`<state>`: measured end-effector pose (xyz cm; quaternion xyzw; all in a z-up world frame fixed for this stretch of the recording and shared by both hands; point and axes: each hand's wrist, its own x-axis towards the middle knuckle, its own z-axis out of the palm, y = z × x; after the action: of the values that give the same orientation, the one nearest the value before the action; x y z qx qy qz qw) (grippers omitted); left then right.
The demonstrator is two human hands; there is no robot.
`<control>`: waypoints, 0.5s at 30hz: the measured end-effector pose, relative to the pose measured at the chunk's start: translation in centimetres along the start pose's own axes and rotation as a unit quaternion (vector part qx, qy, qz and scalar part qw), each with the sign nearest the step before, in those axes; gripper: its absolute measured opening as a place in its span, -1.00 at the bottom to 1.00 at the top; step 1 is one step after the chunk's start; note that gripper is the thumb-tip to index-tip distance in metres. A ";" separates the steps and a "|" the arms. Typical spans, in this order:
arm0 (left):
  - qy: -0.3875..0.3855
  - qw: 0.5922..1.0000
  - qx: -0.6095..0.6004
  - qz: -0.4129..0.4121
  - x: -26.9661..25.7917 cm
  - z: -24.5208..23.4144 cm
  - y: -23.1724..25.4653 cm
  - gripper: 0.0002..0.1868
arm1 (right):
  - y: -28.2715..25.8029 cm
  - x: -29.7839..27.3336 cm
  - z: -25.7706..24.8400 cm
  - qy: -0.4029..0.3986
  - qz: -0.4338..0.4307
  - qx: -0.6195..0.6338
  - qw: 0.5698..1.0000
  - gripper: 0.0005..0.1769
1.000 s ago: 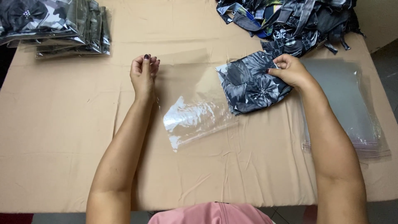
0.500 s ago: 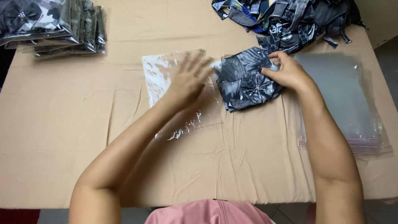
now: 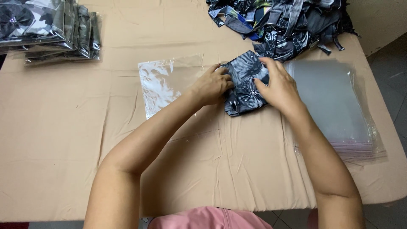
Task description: Folding a patterned garment and placing it inside a clear plastic adhesive bag.
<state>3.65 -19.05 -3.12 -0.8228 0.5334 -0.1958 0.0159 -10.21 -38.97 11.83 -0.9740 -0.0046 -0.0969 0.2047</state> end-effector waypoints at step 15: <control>0.024 0.962 -0.257 -0.085 -1.4 -4.0 -0.5 -0.60 | -5.4 -4.1 6.1 0.055 -0.114 -0.274 0.953 -0.36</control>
<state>2.25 -16.89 0.29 -0.8367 0.4940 -0.0721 -0.2253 -13.32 -31.46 7.73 -0.9788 -0.0782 -0.1705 -0.0825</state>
